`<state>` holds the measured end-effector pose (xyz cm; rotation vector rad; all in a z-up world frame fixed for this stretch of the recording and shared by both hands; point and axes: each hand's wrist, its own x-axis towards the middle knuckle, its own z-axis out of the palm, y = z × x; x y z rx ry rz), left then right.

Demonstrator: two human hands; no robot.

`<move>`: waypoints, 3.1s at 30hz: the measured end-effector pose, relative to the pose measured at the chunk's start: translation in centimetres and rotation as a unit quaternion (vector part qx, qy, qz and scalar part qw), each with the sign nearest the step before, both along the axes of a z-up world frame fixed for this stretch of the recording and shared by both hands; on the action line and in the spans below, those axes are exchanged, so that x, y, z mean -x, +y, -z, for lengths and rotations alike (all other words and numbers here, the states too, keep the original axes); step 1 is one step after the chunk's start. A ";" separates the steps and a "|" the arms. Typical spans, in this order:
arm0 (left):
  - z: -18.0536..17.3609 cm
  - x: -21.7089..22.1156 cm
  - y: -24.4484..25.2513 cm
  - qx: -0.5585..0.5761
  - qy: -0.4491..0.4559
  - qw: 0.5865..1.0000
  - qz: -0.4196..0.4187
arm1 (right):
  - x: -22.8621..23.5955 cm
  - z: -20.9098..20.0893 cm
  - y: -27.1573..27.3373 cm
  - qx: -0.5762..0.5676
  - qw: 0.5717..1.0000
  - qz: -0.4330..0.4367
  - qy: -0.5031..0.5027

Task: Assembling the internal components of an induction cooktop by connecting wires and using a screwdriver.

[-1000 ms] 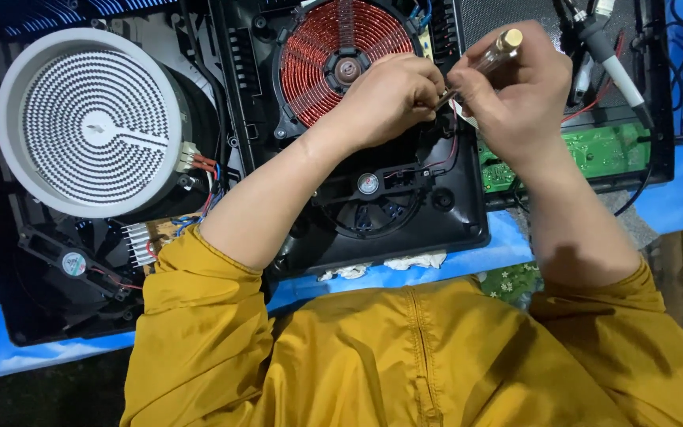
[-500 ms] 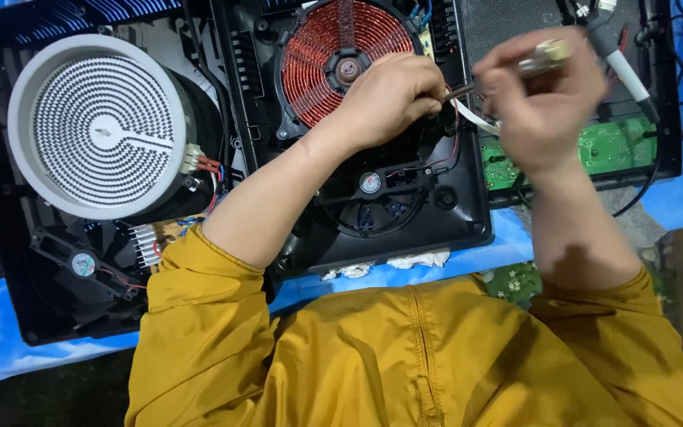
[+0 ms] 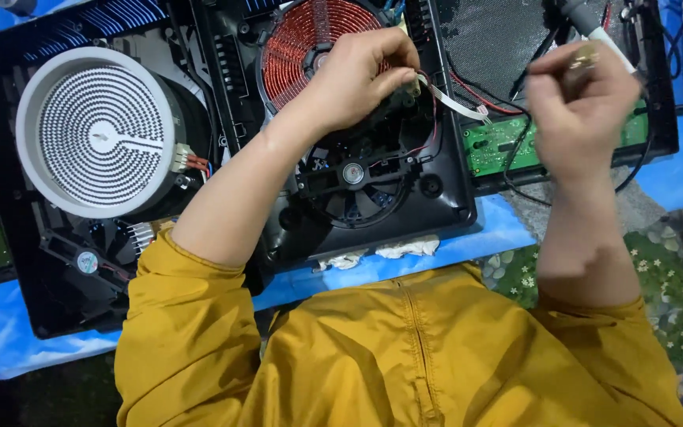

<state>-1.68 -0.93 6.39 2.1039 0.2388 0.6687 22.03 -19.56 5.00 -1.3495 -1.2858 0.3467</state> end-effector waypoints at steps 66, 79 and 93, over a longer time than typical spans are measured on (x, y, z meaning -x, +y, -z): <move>4.8 5.3 -5.6 -0.277 -0.088 0.946 -0.144 | 5.9 4.6 6.6 0.132 0.952 -0.031 -0.275; 2.7 3.9 -3.4 -0.001 -0.001 0.988 -0.155 | 5.6 4.7 6.8 0.096 0.971 -0.043 -0.216; 5.4 -0.8 -2.1 -0.112 -0.057 0.978 -0.169 | 5.3 7.3 7.0 0.069 0.970 0.016 -0.232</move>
